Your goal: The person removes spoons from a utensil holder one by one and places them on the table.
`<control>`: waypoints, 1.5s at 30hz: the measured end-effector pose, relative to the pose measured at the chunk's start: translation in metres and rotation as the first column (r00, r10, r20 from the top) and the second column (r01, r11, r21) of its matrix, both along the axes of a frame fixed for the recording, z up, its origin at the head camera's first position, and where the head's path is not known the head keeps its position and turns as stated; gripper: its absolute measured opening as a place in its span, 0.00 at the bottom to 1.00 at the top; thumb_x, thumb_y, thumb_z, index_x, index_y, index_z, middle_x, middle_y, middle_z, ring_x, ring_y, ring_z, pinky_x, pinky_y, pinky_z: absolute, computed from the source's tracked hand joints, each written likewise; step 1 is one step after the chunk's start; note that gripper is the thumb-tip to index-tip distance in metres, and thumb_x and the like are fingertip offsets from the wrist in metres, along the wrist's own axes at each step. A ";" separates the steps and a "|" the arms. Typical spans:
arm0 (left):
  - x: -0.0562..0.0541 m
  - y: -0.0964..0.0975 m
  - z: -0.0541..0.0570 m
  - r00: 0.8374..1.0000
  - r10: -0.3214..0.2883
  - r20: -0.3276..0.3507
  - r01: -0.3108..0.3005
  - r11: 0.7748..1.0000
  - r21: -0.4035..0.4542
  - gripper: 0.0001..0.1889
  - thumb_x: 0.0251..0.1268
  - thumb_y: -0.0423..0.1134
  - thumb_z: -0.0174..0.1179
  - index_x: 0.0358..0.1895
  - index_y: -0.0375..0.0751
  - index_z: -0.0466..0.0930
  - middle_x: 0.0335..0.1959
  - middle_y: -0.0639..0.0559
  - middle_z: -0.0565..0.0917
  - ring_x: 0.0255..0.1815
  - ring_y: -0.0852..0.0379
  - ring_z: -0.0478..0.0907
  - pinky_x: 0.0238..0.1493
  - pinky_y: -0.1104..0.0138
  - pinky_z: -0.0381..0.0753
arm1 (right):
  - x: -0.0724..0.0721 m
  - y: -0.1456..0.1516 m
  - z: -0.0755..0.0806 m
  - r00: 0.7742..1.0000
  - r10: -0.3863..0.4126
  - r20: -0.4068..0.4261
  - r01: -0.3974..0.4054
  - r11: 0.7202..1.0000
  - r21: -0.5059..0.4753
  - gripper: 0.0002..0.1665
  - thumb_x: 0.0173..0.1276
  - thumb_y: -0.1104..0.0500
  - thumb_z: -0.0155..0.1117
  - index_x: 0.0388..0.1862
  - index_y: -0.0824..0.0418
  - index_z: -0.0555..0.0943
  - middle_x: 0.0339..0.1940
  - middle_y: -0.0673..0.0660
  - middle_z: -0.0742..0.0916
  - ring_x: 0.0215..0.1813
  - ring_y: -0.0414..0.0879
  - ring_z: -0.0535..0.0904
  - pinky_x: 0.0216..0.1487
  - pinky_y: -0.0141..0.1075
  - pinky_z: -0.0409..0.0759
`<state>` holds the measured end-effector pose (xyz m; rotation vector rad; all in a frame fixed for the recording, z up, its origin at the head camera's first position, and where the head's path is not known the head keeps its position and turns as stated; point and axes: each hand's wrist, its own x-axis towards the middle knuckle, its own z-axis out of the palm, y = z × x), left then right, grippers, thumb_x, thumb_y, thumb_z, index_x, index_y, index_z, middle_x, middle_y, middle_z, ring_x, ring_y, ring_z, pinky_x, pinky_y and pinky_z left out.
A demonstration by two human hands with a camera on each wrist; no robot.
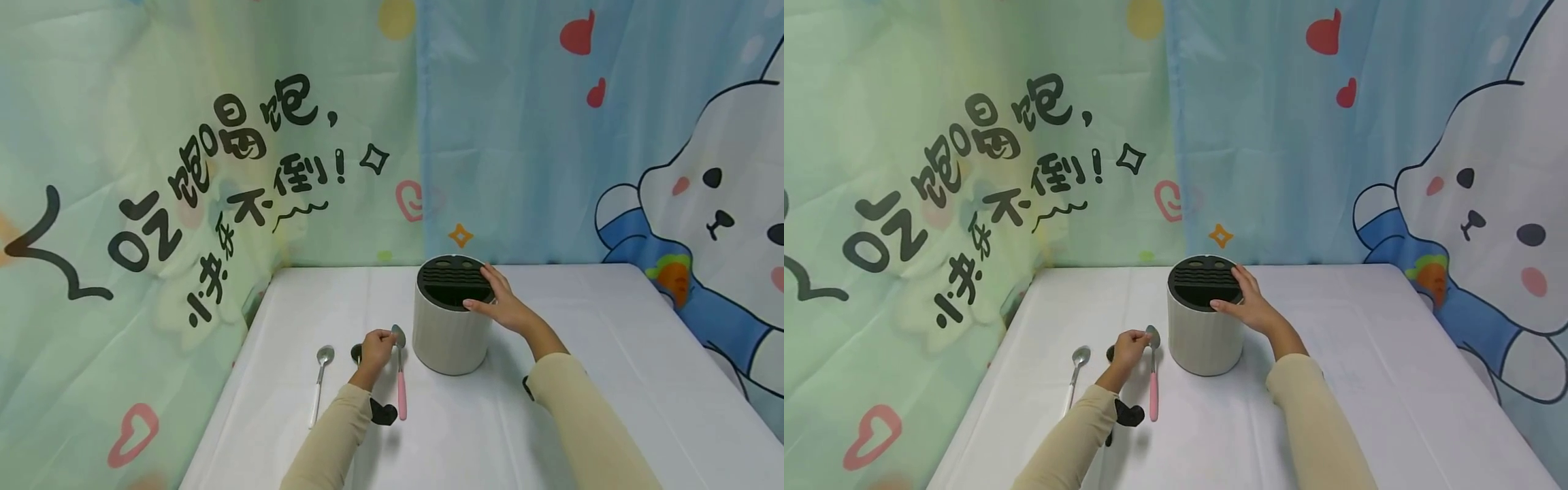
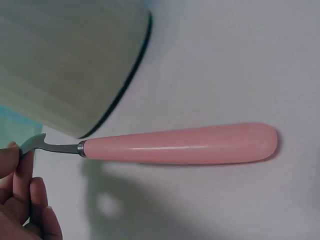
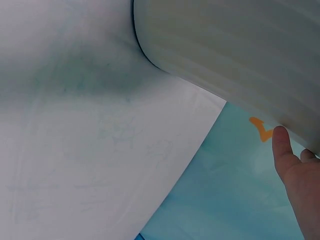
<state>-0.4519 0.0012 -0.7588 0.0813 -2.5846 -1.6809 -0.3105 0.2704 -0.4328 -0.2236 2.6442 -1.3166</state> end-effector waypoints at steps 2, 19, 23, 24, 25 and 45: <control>-0.004 -0.001 -0.017 1.000 -0.009 0.023 0.009 1.000 -0.008 0.24 0.43 0.71 0.58 0.27 0.54 0.81 0.21 0.62 0.80 0.24 0.63 0.74 0.23 0.70 0.71 | 0.000 -0.001 0.001 1.000 0.001 -0.005 -0.001 1.000 0.001 0.58 0.60 0.39 0.58 0.73 0.58 0.34 0.74 0.60 0.35 0.72 0.65 0.30 0.62 0.67 0.42; 0.000 -0.011 -0.061 0.989 0.120 0.083 -0.095 0.962 -0.256 0.15 0.48 0.61 0.60 0.21 0.55 0.81 0.19 0.61 0.79 0.23 0.60 0.74 0.24 0.67 0.70 | 0.001 -0.014 0.000 1.000 0.014 -0.011 -0.014 1.000 -0.022 0.59 0.60 0.38 0.59 0.74 0.57 0.34 0.74 0.60 0.35 0.72 0.65 0.31 0.63 0.67 0.42; 0.017 -0.008 -0.020 0.993 0.093 0.072 -0.072 0.965 -0.252 0.17 0.52 0.60 0.59 0.25 0.51 0.83 0.21 0.56 0.81 0.23 0.58 0.75 0.23 0.65 0.71 | 0.002 -0.014 0.007 1.000 0.014 -0.018 -0.014 1.000 -0.015 0.58 0.60 0.39 0.59 0.74 0.57 0.34 0.74 0.61 0.35 0.72 0.65 0.31 0.63 0.67 0.42; 0.029 -0.007 0.005 0.994 0.082 0.071 -0.061 0.966 -0.250 0.18 0.53 0.60 0.58 0.25 0.49 0.83 0.22 0.55 0.82 0.24 0.57 0.76 0.24 0.65 0.72 | 0.002 -0.014 0.009 1.000 0.013 -0.020 -0.013 1.000 -0.012 0.58 0.60 0.39 0.59 0.74 0.57 0.34 0.74 0.61 0.36 0.72 0.65 0.32 0.62 0.67 0.42; 0.037 -0.005 0.021 0.994 0.079 0.075 -0.057 0.964 -0.261 0.15 0.55 0.54 0.59 0.27 0.47 0.84 0.24 0.53 0.83 0.26 0.56 0.77 0.26 0.64 0.74 | 0.002 -0.013 0.010 1.000 0.011 -0.021 -0.011 1.000 -0.010 0.58 0.60 0.39 0.59 0.74 0.57 0.34 0.74 0.61 0.36 0.72 0.65 0.32 0.62 0.67 0.42; 0.053 -0.002 0.026 0.998 0.019 -0.057 -0.041 0.911 -0.411 0.14 0.58 0.49 0.52 0.27 0.43 0.79 0.22 0.51 0.81 0.21 0.55 0.74 0.21 0.65 0.68 | 0.002 -0.002 0.000 1.000 -0.027 0.003 0.027 1.000 0.011 0.59 0.60 0.38 0.58 0.73 0.58 0.33 0.73 0.61 0.35 0.72 0.66 0.32 0.63 0.67 0.43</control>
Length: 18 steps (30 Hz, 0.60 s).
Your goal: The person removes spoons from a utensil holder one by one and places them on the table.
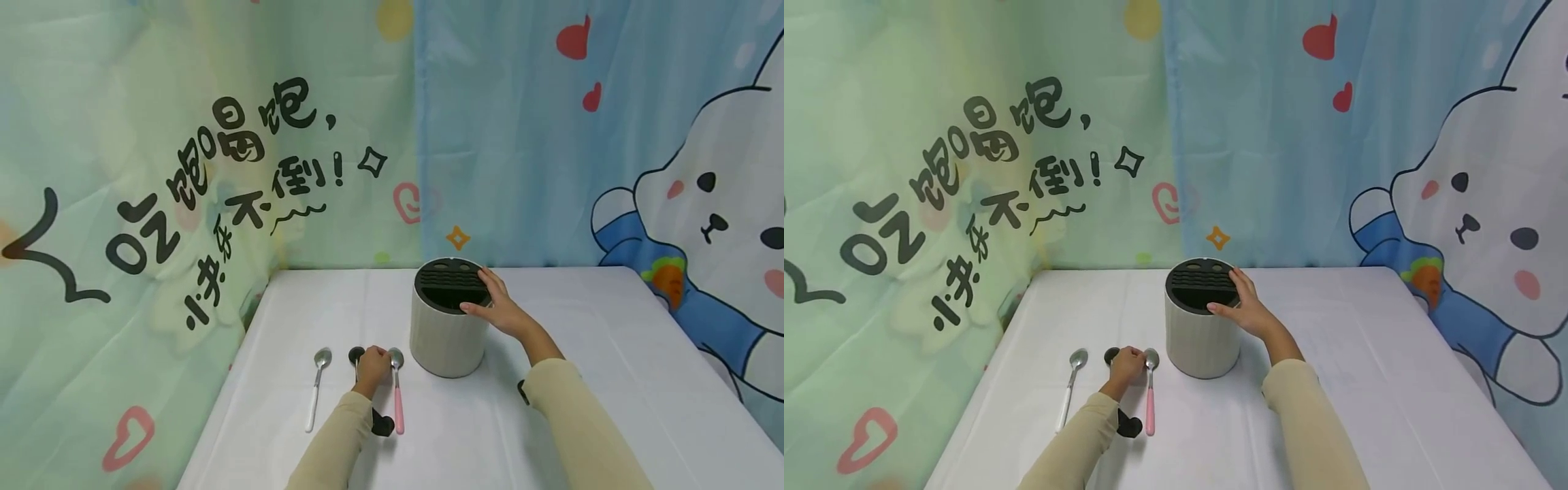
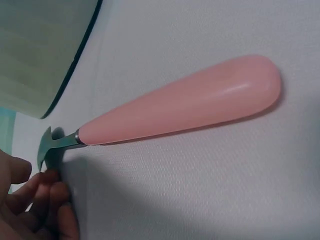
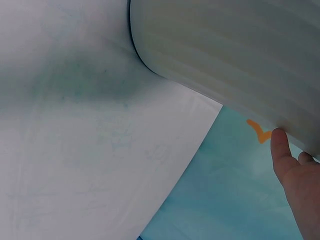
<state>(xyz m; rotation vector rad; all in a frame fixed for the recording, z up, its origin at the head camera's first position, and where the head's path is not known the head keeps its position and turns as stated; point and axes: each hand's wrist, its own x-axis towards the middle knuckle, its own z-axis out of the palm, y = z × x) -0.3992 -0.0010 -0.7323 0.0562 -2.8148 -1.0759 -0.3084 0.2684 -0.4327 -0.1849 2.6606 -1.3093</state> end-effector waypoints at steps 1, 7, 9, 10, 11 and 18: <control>-0.004 0.001 -0.008 1.000 -0.008 0.010 0.009 1.000 -0.026 0.14 0.59 0.48 0.51 0.29 0.42 0.80 0.24 0.50 0.81 0.23 0.54 0.75 0.23 0.64 0.70 | -0.001 0.001 0.000 1.000 0.004 0.001 -0.004 1.000 -0.002 0.59 0.60 0.38 0.58 0.73 0.58 0.33 0.73 0.62 0.35 0.72 0.66 0.32 0.63 0.67 0.44; 0.006 0.005 0.065 0.973 -0.139 0.182 0.157 0.984 -0.089 0.20 0.61 0.50 0.49 0.46 0.37 0.77 0.41 0.41 0.82 0.40 0.45 0.79 0.40 0.55 0.75 | -0.010 0.009 0.004 1.000 0.025 -0.006 -0.025 0.999 0.032 0.59 0.61 0.38 0.57 0.73 0.59 0.33 0.73 0.63 0.35 0.72 0.66 0.32 0.62 0.67 0.44; 0.025 0.007 0.127 0.960 -0.176 0.218 0.207 0.970 -0.127 0.23 0.62 0.51 0.50 0.51 0.36 0.74 0.45 0.39 0.81 0.44 0.43 0.78 0.43 0.53 0.75 | -0.012 0.013 0.008 1.000 0.028 0.002 -0.028 0.998 0.064 0.59 0.60 0.37 0.57 0.73 0.59 0.32 0.73 0.63 0.35 0.72 0.67 0.31 0.62 0.67 0.42; 0.034 0.008 0.157 0.951 -0.195 0.240 0.234 0.961 -0.147 0.24 0.63 0.52 0.50 0.54 0.36 0.73 0.48 0.38 0.80 0.47 0.41 0.77 0.46 0.51 0.73 | -0.013 0.015 0.010 1.000 0.030 0.004 -0.030 0.996 0.087 0.60 0.60 0.36 0.56 0.73 0.60 0.32 0.73 0.64 0.35 0.72 0.67 0.32 0.62 0.67 0.42; 0.041 0.008 0.185 0.941 -0.205 0.270 0.253 0.954 -0.159 0.26 0.63 0.52 0.51 0.57 0.36 0.70 0.52 0.38 0.78 0.51 0.40 0.75 0.49 0.50 0.72 | -0.015 0.017 0.011 1.000 0.031 0.004 -0.031 0.993 0.113 0.61 0.59 0.35 0.56 0.73 0.61 0.32 0.73 0.65 0.36 0.72 0.67 0.32 0.62 0.67 0.42; 0.035 -0.002 0.277 0.960 -0.246 0.134 0.280 0.860 -0.428 0.34 0.66 0.59 0.44 0.69 0.42 0.56 0.68 0.41 0.62 0.68 0.38 0.55 0.64 0.44 0.53 | -0.016 0.037 0.024 0.999 0.030 -0.027 -0.018 0.934 0.356 0.64 0.56 0.31 0.56 0.72 0.69 0.37 0.71 0.73 0.46 0.70 0.70 0.38 0.62 0.67 0.43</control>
